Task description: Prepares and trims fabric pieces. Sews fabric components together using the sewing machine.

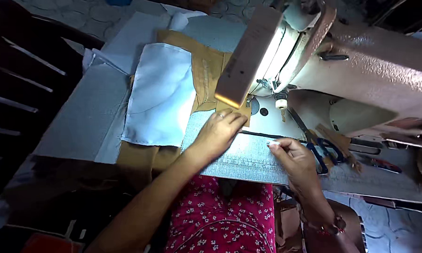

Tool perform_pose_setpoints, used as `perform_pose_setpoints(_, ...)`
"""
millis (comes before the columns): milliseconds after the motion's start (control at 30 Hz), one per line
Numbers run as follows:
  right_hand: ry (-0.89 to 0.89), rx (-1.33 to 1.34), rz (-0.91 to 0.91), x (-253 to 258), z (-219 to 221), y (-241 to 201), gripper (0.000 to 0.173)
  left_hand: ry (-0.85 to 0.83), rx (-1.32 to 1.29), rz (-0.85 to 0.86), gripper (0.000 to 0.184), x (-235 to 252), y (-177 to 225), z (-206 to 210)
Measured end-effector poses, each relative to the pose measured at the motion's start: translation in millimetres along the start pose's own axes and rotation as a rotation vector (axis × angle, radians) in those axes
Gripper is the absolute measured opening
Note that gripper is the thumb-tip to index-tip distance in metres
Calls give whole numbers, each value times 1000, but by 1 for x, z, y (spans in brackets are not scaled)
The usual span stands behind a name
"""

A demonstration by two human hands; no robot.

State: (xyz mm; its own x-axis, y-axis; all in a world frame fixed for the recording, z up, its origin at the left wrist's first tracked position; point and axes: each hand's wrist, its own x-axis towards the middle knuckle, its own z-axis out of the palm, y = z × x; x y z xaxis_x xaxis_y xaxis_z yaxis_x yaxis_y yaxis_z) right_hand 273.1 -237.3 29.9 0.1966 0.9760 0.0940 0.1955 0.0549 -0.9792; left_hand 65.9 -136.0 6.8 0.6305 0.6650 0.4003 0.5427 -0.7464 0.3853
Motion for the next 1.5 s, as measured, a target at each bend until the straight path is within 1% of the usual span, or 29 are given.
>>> perform_pose_setpoints(33, -7, -51, 4, 10, 1, 1, 1, -15, 22, 0, 26, 7, -10, 0)
perform_pose_setpoints(133, -43, -219, 2, 36, 2, 5, 6, 12, 25, 61, 17, 23, -28, 6)
perform_pose_setpoints(200, -58, -320, -21, 51, 5, 8, 7, 36, -2, 79, 20, 32, -36, 11)
perform_pose_setpoints(233, -60, -364, -27, 57, 7, 8, 8, 54, -36, 57, 21, 36, -40, 13)
perform_pose_setpoints(300, -68, -449, -32, 67, 12, 9, 11, 83, -102, -41, 20, 45, -48, 15)
perform_pose_setpoints(333, -75, -493, -38, 71, 16, 10, 13, 73, -132, -91, 20, 50, -50, 15)
perform_pose_setpoints(367, -82, -521, -37, 75, 20, 9, 15, 68, -140, -107, 18, 54, -52, 16)
perform_pose_setpoints(467, -112, -574, 19, 79, 33, -2, 17, 18, -130, -65, 17, 60, -62, 20)
perform_pose_setpoints(533, -100, -592, 4, 78, 39, -5, 17, 23, -198, -22, 14, 60, -65, 18)
perform_pose_setpoints(667, -30, -701, -109, 79, 47, 2, 19, 63, -289, 4, 20, 56, -65, 16)
perform_pose_setpoints(800, 27, -792, -173, 77, 52, 6, 18, 12, -250, -91, 42, 57, -54, 11)
perform_pose_setpoints(900, 48, -833, -201, 75, 52, 8, 18, -1, -240, -105, 42, 57, -53, 9)
perform_pose_setpoints(1033, 54, -825, -173, 74, 52, 5, 19, -6, -239, -98, 55, 57, -55, 10)
perform_pose_setpoints(1167, 47, -880, -192, 73, 53, 2, 19, -23, -230, -147, 59, 57, -52, 11)
perform_pose_setpoints(1200, 56, -912, -227, 73, 52, 2, 19, -34, -227, -164, 60, 58, -50, 10)
perform_pose_setpoints(1267, 86, -960, -370, 74, 48, 9, 18, -39, -225, -172, 62, 58, -49, 8)
perform_pose_setpoints(1333, 71, -986, -476, 76, 46, 18, 20, -41, -223, -166, 62, 58, -49, 9)
perform_pose_setpoints(1433, 35, -1020, -496, 76, 46, 24, 24, -37, -267, -175, 63, 58, -53, 10)
perform_pose_setpoints(1500, 35, -1040, -496, 76, 46, 24, 24, -21, -350, -203, 55, 59, -57, 12)
